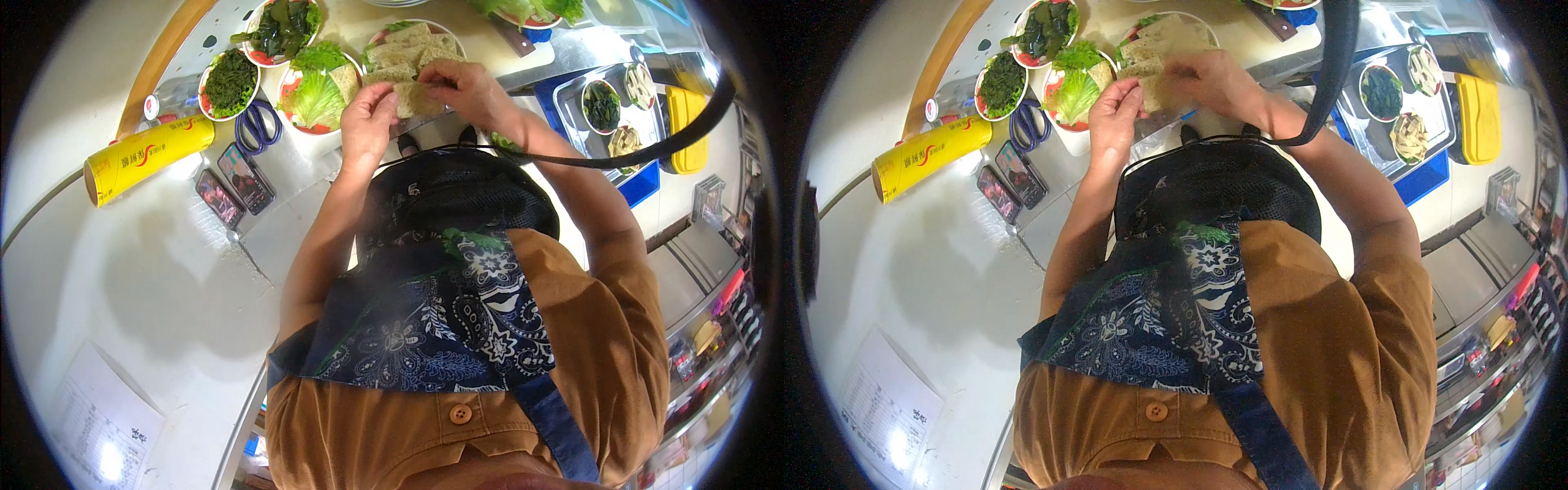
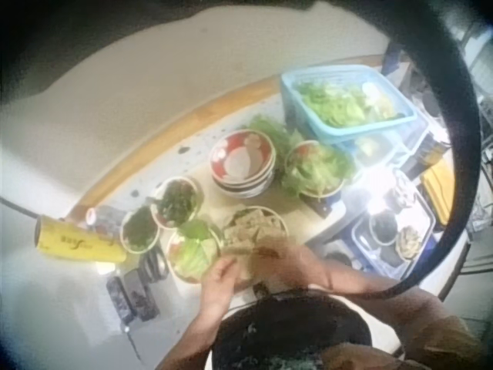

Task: The person assembles food bowls by placing lettuce leaves, white rectangular slices, and flat pale strips into small bowls. They then add dark green leafy vegetables and arrange the bowls on a tray. The process is repeated for multiple bowls.

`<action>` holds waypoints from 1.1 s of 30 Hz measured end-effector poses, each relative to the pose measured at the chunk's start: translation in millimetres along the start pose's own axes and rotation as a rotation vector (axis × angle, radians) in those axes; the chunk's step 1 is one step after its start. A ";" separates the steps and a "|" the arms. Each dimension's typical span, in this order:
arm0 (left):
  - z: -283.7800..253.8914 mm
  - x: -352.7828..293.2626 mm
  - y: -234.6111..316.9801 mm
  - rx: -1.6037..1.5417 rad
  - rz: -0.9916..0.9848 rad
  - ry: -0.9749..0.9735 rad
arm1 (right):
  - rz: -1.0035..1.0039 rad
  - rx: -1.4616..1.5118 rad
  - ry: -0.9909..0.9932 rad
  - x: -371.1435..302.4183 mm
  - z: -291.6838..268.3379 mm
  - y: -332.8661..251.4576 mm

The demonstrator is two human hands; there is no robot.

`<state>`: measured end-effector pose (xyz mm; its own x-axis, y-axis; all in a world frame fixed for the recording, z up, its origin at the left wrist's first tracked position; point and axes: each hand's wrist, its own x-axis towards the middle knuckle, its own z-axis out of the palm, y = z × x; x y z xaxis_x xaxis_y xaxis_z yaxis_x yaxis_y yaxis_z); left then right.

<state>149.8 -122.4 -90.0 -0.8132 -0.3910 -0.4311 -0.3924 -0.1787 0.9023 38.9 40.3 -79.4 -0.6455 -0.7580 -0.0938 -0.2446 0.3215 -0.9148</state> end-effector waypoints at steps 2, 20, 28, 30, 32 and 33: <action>-7.2 3.0 2.5 0.668 0.506 0.124 | 0.007 -0.052 0.043 2.1 -2.2 6.4; -19.1 30.0 -4.9 1.074 0.897 0.112 | -0.378 -0.702 0.367 16.2 13.3 20.8; -74.9 42.4 4.1 0.978 0.668 0.160 | -0.339 -0.642 0.357 1.7 -10.6 19.9; -74.8 46.6 3.2 0.963 0.625 0.096 | -0.313 -0.634 0.370 -3.3 -16.2 21.7; -73.7 50.4 2.6 0.961 0.571 0.055 | -0.294 -0.640 0.369 -6.7 -18.4 23.0; -74.1 52.5 2.6 0.990 0.522 0.071 | -0.292 -0.650 0.361 -7.3 -18.3 23.4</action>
<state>137.9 -210.3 -109.7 -0.9641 -0.2642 0.0278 -0.2050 0.8063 0.5548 24.7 63.8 -92.9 -0.6572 -0.6682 0.3488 -0.7412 0.4890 -0.4598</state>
